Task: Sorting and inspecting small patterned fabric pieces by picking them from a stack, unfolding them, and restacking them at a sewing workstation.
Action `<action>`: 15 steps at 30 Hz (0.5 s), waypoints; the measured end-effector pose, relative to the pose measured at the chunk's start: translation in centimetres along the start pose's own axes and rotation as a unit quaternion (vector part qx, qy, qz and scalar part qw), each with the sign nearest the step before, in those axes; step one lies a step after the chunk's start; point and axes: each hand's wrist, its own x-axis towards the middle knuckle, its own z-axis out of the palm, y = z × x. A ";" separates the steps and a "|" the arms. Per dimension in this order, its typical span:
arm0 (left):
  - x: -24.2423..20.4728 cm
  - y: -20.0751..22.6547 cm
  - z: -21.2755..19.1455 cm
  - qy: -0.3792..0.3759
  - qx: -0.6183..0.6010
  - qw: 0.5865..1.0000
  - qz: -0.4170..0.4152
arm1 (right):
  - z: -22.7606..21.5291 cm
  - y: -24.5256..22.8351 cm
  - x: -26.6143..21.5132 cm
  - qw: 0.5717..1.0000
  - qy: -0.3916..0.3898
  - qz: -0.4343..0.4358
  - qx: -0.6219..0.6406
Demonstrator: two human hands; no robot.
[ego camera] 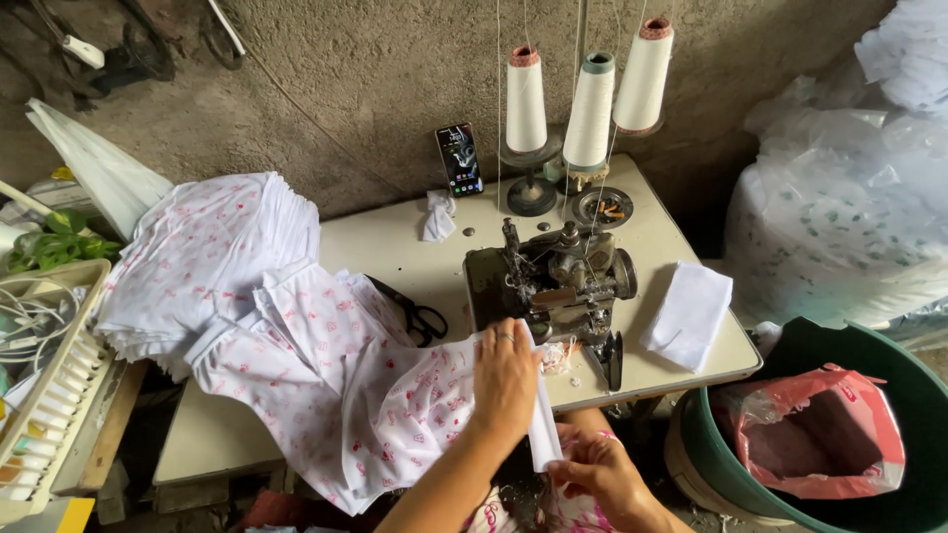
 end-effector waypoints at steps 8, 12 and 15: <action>0.3 -1.2 1.8 -0.048 -0.048 0.997 0.040 | -1.2 1.1 1.9 0.997 0.012 -0.042 0.064; -0.2 -2.2 -0.6 -0.012 -0.144 0.985 0.092 | -0.5 0.6 1.2 0.989 0.013 -0.104 0.102; -2.0 -2.9 -1.4 0.009 -0.178 0.966 0.189 | -0.1 0.6 1.0 0.983 -0.015 -0.143 0.114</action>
